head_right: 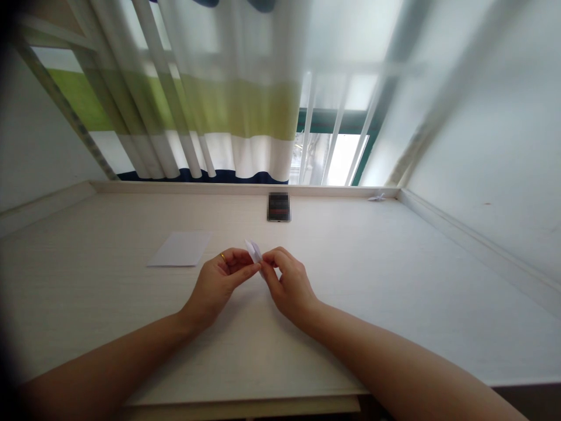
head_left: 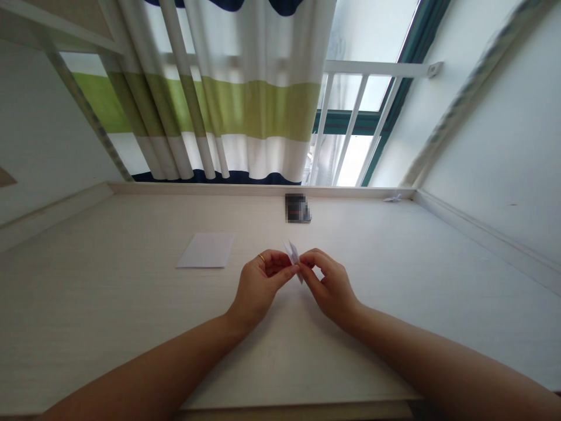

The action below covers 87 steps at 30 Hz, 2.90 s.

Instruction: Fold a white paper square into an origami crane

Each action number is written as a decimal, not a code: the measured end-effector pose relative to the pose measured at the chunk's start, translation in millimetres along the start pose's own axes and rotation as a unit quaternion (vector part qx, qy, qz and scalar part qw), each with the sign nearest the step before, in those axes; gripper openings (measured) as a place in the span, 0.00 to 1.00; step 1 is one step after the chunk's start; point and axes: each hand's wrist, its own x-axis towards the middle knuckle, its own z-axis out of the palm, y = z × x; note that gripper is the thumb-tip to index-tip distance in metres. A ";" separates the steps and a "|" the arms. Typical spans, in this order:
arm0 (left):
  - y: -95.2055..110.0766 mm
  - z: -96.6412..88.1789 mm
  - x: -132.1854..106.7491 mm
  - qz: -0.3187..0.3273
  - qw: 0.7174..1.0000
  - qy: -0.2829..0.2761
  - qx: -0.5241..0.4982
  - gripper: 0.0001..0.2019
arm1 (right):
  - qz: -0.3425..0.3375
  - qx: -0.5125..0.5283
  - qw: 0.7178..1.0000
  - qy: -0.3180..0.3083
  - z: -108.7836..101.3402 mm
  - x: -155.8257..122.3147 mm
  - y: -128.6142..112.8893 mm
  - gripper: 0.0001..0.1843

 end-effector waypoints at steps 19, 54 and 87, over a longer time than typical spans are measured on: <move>-2.2 -1.6 3.5 0.021 1.000 0.015 -0.011 0.06 | 0.042 0.058 0.997 -0.009 0.3 1.5 -3.2 0.05; 4.9 -5.7 3.4 -0.022 0.997 0.005 -0.076 0.14 | 0.220 0.315 0.920 -0.072 -0.3 1.4 -1.0 0.08; 11.6 -10.7 5.2 -0.070 0.995 -0.041 -0.059 0.06 | 0.027 0.227 0.970 -0.081 -13.3 3.8 3.6 0.10</move>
